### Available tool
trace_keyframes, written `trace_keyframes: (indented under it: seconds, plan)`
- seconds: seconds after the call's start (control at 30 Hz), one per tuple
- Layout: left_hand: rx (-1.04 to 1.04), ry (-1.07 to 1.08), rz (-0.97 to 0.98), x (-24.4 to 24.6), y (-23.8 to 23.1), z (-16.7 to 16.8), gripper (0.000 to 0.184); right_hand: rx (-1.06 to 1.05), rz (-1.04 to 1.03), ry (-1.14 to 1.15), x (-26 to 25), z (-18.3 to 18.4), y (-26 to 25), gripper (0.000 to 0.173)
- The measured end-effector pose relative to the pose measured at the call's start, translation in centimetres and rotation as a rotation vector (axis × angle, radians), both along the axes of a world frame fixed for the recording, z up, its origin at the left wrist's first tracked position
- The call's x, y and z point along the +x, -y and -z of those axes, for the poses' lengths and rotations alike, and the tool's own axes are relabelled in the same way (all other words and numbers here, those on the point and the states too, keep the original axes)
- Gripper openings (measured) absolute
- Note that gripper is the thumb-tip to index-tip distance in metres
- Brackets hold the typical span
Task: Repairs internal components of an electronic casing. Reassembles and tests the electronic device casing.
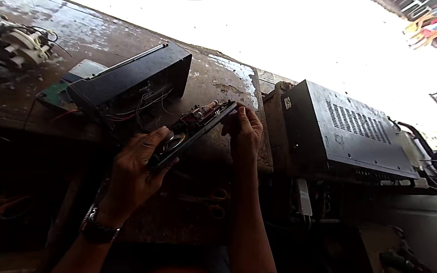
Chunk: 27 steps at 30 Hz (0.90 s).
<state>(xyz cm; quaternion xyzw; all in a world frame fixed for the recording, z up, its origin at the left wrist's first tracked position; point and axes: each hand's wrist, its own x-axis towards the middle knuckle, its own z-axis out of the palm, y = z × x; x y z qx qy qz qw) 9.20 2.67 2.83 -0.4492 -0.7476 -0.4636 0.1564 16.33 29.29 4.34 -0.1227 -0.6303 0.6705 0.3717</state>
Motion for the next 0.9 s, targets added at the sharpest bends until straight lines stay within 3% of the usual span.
trace_keyframes:
  seconds: [0.1,0.33,0.53,0.63,0.9]
  plan:
    - [0.115,0.131,-0.032,0.0,-0.1,-0.6,0.055,0.121,0.049,0.023,-0.8,0.7,0.8,0.03]
    - [0.391,0.292,-0.067,-0.3,-1.2,1.1,0.039,0.539,0.074,0.213,-1.3,2.1,2.5,0.015]
    - [0.425,0.256,-0.088,-0.3,-2.2,2.4,0.043,0.854,-0.007,0.377,-1.5,2.2,2.8,0.037]
    - [0.459,0.266,-0.092,-0.8,-2.3,2.3,0.039,0.919,-0.019,0.398,-1.8,2.2,3.5,0.04]
    - [0.517,0.274,-0.089,-1.5,-2.5,2.7,0.04,0.928,0.067,0.33,-1.8,2.0,4.1,0.029]
